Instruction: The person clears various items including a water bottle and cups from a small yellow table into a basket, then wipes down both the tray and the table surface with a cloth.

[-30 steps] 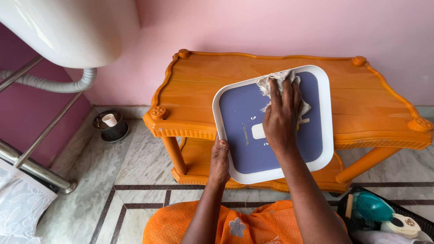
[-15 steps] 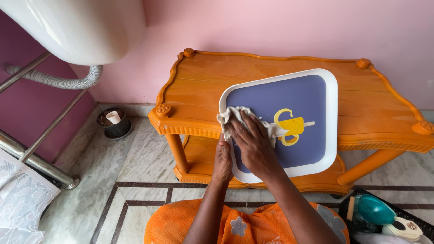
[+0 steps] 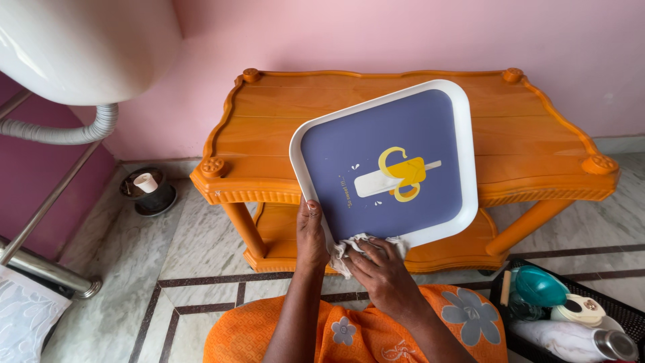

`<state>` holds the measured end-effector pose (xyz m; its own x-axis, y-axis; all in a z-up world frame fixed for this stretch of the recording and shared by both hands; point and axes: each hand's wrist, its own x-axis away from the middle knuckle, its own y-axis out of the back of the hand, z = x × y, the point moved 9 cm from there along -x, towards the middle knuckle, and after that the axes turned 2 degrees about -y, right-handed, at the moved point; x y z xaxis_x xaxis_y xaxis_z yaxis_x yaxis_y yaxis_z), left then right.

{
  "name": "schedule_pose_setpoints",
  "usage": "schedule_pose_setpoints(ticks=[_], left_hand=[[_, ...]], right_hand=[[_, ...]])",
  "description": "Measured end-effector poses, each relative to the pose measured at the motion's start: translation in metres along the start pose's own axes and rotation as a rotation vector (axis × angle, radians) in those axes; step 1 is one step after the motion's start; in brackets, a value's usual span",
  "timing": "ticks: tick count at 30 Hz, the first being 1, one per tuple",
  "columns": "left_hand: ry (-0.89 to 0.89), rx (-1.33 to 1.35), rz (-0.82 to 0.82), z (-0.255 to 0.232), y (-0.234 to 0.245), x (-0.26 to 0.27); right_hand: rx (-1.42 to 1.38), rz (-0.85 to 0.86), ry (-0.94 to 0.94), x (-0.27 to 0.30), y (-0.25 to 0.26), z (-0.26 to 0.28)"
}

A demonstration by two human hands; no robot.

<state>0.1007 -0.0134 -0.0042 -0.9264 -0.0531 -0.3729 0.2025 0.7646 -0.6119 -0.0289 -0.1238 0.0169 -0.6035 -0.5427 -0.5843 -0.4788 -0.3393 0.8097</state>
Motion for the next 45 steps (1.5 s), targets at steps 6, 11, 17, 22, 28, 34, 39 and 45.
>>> schedule_pose_setpoints(ticks=[6,11,17,22,28,34,39,45], left_hand=[[0.034,0.015,-0.010,0.006,0.002,0.001],[0.010,0.028,0.037,0.002,0.001,-0.001],[0.020,-0.052,0.056,0.003,-0.001,0.000],[0.043,-0.035,0.043,0.002,-0.001,-0.002],[0.043,-0.083,0.065,-0.006,-0.010,-0.005],[0.044,-0.121,0.123,-0.007,-0.014,-0.003],[0.038,-0.165,0.124,-0.008,-0.014,-0.002],[0.023,-0.138,0.099,-0.018,-0.012,-0.001]], right_hand=[[0.164,-0.119,-0.102,0.049,0.004,-0.067],[0.350,-0.124,-0.258,0.068,0.039,-0.129],[0.258,-0.437,-0.365,0.038,0.098,-0.118],[0.255,-0.439,-0.051,-0.067,0.084,-0.044],[0.365,-0.247,0.191,-0.173,0.074,-0.004],[0.526,-0.234,0.252,-0.196,0.089,-0.017],[0.503,-0.292,0.196,-0.195,0.103,-0.043],[0.527,-0.347,0.006,-0.170,0.127,-0.104]])
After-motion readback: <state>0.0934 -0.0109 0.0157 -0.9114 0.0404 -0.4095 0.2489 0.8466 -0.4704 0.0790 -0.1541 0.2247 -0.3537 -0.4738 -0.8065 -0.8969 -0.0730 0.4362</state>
